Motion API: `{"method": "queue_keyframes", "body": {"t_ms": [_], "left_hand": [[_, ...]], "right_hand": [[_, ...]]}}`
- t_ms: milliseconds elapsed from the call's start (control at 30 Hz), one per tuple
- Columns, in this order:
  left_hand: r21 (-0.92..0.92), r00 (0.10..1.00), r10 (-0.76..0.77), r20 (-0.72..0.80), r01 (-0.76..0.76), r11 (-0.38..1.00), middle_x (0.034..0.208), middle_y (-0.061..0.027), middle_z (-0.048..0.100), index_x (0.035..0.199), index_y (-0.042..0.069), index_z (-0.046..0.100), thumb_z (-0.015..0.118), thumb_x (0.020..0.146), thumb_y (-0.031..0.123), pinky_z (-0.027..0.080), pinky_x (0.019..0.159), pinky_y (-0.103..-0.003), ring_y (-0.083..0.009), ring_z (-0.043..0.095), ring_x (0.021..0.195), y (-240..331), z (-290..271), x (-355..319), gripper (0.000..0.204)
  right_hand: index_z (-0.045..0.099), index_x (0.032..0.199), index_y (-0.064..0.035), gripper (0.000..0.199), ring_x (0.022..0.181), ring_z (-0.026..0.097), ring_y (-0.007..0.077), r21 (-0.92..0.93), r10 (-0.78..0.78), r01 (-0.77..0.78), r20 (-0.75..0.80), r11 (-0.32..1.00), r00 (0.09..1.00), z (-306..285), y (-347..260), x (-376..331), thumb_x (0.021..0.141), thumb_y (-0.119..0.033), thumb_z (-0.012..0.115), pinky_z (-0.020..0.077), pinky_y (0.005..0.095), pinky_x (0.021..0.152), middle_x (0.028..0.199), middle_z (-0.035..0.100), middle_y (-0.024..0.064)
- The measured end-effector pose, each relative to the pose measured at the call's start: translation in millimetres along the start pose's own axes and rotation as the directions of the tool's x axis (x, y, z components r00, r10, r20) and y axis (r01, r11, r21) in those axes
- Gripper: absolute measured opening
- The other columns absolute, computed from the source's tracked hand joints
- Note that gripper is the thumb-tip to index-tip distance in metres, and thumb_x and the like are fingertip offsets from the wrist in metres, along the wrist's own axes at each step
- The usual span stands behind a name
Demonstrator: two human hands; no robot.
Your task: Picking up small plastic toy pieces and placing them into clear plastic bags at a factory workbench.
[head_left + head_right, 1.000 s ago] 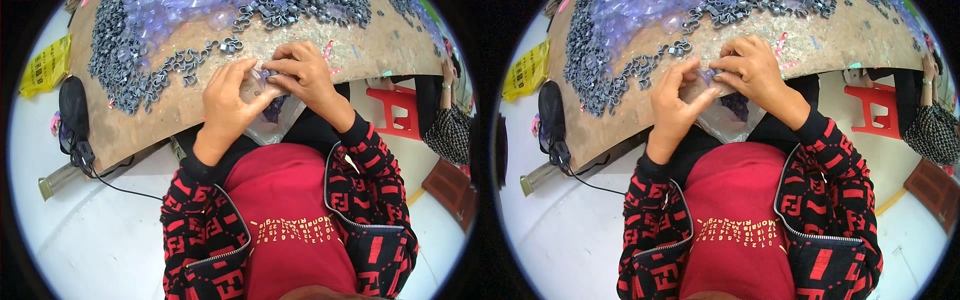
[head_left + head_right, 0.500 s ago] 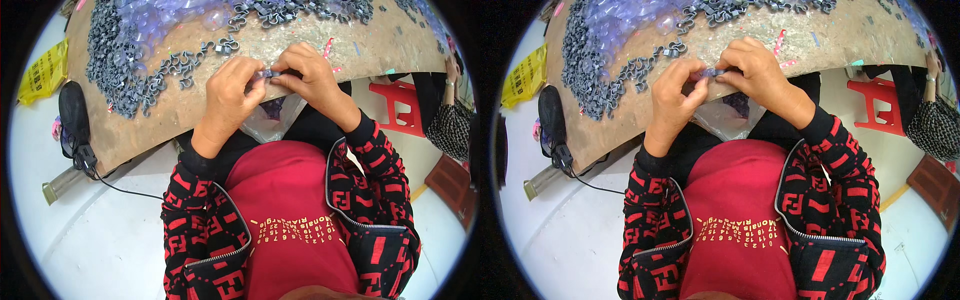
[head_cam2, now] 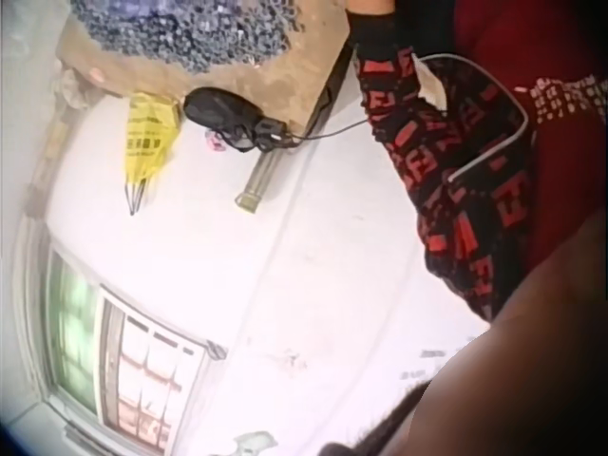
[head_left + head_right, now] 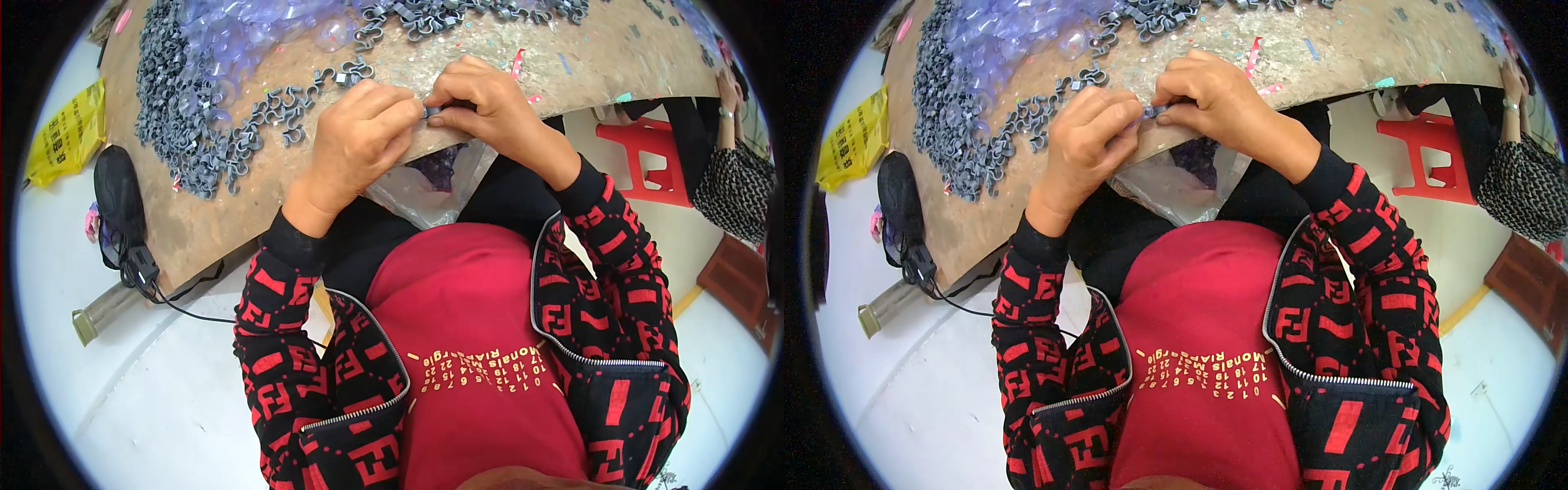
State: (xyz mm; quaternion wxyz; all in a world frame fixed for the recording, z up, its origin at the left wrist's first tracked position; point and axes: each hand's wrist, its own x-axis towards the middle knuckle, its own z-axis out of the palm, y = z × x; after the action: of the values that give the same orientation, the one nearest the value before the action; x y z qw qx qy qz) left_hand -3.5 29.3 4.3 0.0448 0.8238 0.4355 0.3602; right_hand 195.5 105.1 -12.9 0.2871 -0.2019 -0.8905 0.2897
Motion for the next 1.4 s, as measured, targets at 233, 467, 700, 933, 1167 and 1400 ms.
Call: {"method": "queue_keyframes", "body": {"t_ms": [233, 467, 700, 933, 1167, 1400], "left_hand": [[-0.056, 0.996, -0.068, -0.056, 0.065, 0.996, 0.091, -0.0069, 0.063, 0.094, 0.006, 0.062, 0.067, 0.068, -0.001, 0.049, 0.068, -0.035, -0.0273, 0.059, 0.080, 5.7, 7.6, -5.1, 0.028], [-0.043, 0.980, -0.190, -0.063, 0.187, 0.981, 0.091, -0.0107, 0.062, 0.096, 0.003, 0.061, 0.066, 0.070, -0.003, 0.049, 0.068, -0.033, -0.0260, 0.060, 0.078, 18.3, 9.6, -3.8, 0.027], [-0.227, 0.908, -0.420, 0.003, 0.410, 0.884, 0.093, -0.0089, 0.062, 0.098, 0.001, 0.062, 0.065, 0.076, 0.000, 0.051, 0.066, -0.028, -0.0175, 0.062, 0.076, 18.8, 11.1, -3.8, 0.023], [-0.217, 0.882, -0.470, -0.017, 0.456, 0.863, 0.082, -0.0105, 0.060, 0.085, 0.003, 0.057, 0.065, 0.072, 0.000, 0.048, 0.064, -0.037, -0.0284, 0.060, 0.072, 24.4, 15.8, -3.1, 0.015], [-0.077, 0.929, -0.367, -0.046, 0.363, 0.929, 0.083, -0.0099, 0.058, 0.086, 0.004, 0.056, 0.064, 0.074, 0.001, 0.048, 0.065, -0.037, -0.0293, 0.059, 0.076, 25.3, 15.9, -0.7, 0.014], [0.025, 0.948, -0.316, 0.043, 0.315, 0.949, 0.083, -0.0096, 0.055, 0.085, 0.004, 0.055, 0.064, 0.072, 0.001, 0.048, 0.066, -0.039, -0.0291, 0.058, 0.076, 27.6, 11.1, 4.6, 0.017]], "right_hand": [[0.065, 0.087, -0.0062, 0.018, 0.080, 0.054, 0.0265, 0.030, 0.067, -0.065, -0.079, 0.997, 0.995, 2.3, -17.0, -3.9, 0.072, -0.013, 0.073, 0.0430, 0.0344, 0.071, 0.082, 0.057, 0.0069], [0.066, 0.088, -0.0081, 0.017, 0.082, 0.055, 0.0260, -0.140, 0.041, -0.064, -0.162, 0.988, 0.986, 6.2, -16.6, -7.7, 0.073, -0.013, 0.072, 0.0430, 0.0343, 0.073, 0.087, 0.059, 0.0065], [0.067, 0.089, -0.0096, 0.018, 0.082, 0.055, 0.0255, -0.194, 0.007, -0.032, -0.126, 0.980, 0.992, 2.7, -14.9, -3.1, 0.073, -0.014, 0.072, 0.0424, 0.0345, 0.073, 0.088, 0.060, 0.0057], [0.066, 0.090, -0.0094, 0.020, 0.085, 0.057, 0.0249, -0.249, -0.012, -0.010, -0.089, 0.969, 0.996, 1.4, -17.3, -1.9, 0.072, -0.011, 0.072, 0.0419, 0.0351, 0.075, 0.091, 0.062, 0.0055], [0.064, 0.088, -0.0053, 0.019, 0.086, 0.058, 0.0264, -0.158, 0.017, -0.030, -0.084, 0.987, 0.996, 2.3, -15.6, -2.2, 0.071, -0.006, 0.071, 0.0473, 0.0340, 0.073, 0.093, 0.062, 0.0076], [0.060, 0.086, -0.0041, 0.016, 0.087, 0.058, 0.0274, -0.188, 0.036, -0.042, -0.033, 0.981, 0.999, 0.8, -16.1, 0.1, 0.073, -0.006, 0.069, 0.0467, 0.0346, 0.075, 0.093, 0.062, 0.0078]]}}
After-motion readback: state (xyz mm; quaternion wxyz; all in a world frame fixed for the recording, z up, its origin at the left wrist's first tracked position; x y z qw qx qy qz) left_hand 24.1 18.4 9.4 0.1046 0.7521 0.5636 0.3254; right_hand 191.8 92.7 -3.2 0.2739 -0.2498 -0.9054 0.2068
